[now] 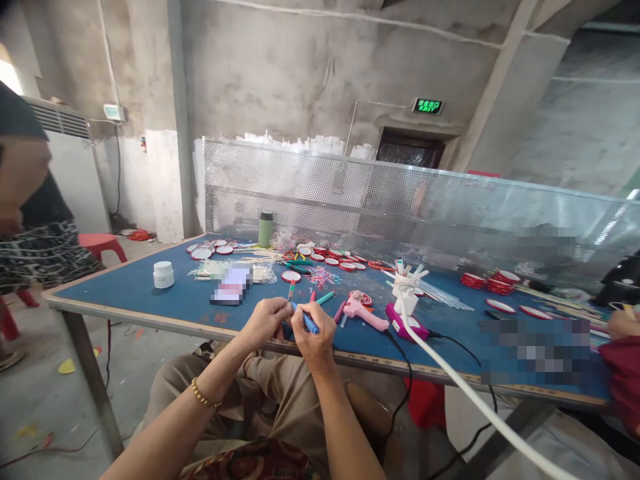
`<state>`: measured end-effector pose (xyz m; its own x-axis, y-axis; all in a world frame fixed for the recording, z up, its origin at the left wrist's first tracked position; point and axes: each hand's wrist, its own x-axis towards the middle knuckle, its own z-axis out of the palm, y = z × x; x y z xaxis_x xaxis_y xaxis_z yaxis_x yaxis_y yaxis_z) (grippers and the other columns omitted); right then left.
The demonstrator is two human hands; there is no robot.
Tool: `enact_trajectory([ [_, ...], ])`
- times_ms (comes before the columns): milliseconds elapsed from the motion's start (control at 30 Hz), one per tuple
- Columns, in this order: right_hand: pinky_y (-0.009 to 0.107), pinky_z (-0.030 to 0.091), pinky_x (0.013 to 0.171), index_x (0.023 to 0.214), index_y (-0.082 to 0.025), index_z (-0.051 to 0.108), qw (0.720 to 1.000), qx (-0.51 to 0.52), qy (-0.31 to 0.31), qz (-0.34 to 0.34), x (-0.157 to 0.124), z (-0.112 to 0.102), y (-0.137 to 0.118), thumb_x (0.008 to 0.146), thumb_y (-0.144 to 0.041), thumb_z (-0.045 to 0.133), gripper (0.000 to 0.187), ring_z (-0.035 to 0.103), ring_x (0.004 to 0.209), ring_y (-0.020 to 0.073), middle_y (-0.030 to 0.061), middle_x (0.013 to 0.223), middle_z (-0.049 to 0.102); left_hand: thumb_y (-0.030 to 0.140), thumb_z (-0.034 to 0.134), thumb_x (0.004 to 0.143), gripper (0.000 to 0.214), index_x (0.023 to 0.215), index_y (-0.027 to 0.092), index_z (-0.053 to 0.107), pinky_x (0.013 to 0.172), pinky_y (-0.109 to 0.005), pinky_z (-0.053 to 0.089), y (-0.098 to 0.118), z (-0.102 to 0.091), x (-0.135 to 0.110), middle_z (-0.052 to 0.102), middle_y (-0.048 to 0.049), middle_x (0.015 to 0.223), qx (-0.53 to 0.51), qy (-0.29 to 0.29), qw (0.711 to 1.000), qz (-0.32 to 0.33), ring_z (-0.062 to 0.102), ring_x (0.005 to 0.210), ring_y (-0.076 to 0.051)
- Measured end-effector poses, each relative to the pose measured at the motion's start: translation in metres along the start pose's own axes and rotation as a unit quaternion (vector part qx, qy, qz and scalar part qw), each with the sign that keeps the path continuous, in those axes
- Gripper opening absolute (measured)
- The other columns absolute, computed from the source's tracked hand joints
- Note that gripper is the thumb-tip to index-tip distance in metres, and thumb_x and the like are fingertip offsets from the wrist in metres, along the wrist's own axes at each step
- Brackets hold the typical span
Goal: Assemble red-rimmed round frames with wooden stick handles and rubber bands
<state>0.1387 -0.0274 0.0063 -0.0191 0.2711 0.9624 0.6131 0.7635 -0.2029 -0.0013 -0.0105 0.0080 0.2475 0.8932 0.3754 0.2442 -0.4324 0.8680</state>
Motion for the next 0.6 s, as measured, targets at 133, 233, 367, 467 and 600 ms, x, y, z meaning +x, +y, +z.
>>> enact_trajectory([
  [133,0.022,0.047,0.059,0.076,-0.019,0.061,1.0,-0.002,0.001,-0.002,-0.0006,0.0006,0.0005,0.089,-0.018,0.056,0.014,0.059,0.056,0.0114,-0.0013,0.063,0.063,0.041,0.045,0.089,0.034,0.065,0.018,0.051,0.045,-0.02,0.037,0.0008,-0.0005,-0.0001,0.062,0.0034,0.057,0.0,-0.002,1.0,0.0,0.057,0.04,-0.01],
  [233,0.022,0.047,0.06,0.076,-0.019,0.061,1.0,-0.003,0.001,-0.003,-0.0007,0.0007,0.0007,0.089,-0.018,0.056,0.014,0.059,0.057,0.0113,-0.0015,0.064,0.063,0.041,0.045,0.089,0.034,0.066,0.018,0.052,0.043,-0.02,0.036,0.0002,-0.0001,0.0001,0.064,0.0024,0.059,-0.004,-0.003,1.0,-0.001,0.057,0.04,-0.011],
  [367,0.022,0.047,0.058,0.075,-0.019,0.06,1.0,-0.005,0.006,0.0,-0.0001,0.0002,-0.0002,0.09,-0.019,0.055,0.016,0.058,0.055,0.0112,-0.0017,0.063,0.061,0.041,0.044,0.089,0.034,0.066,0.018,0.052,0.044,-0.02,0.038,-0.0012,0.0008,0.0008,0.065,0.0015,0.061,-0.004,-0.001,1.0,-0.001,0.058,0.04,-0.011],
  [467,0.023,0.048,0.058,0.076,-0.02,0.06,1.0,-0.004,0.004,0.0,0.0006,0.0,-0.0006,0.09,-0.019,0.055,0.015,0.058,0.055,0.0115,-0.0015,0.063,0.063,0.042,0.045,0.089,0.035,0.065,0.018,0.052,0.044,-0.02,0.038,-0.0016,0.0012,0.0012,0.063,0.0019,0.056,-0.002,0.001,1.0,-0.003,0.057,0.039,-0.011],
  [600,0.023,0.047,0.058,0.075,-0.02,0.06,1.0,-0.003,0.003,0.002,0.0008,0.0002,0.0001,0.09,-0.02,0.055,0.015,0.058,0.055,0.0113,-0.0015,0.063,0.063,0.044,0.045,0.09,0.036,0.066,0.018,0.052,0.043,-0.019,0.037,-0.0016,0.0014,0.0011,0.065,0.0014,0.059,-0.002,-0.001,1.0,-0.004,0.057,0.04,-0.011],
])
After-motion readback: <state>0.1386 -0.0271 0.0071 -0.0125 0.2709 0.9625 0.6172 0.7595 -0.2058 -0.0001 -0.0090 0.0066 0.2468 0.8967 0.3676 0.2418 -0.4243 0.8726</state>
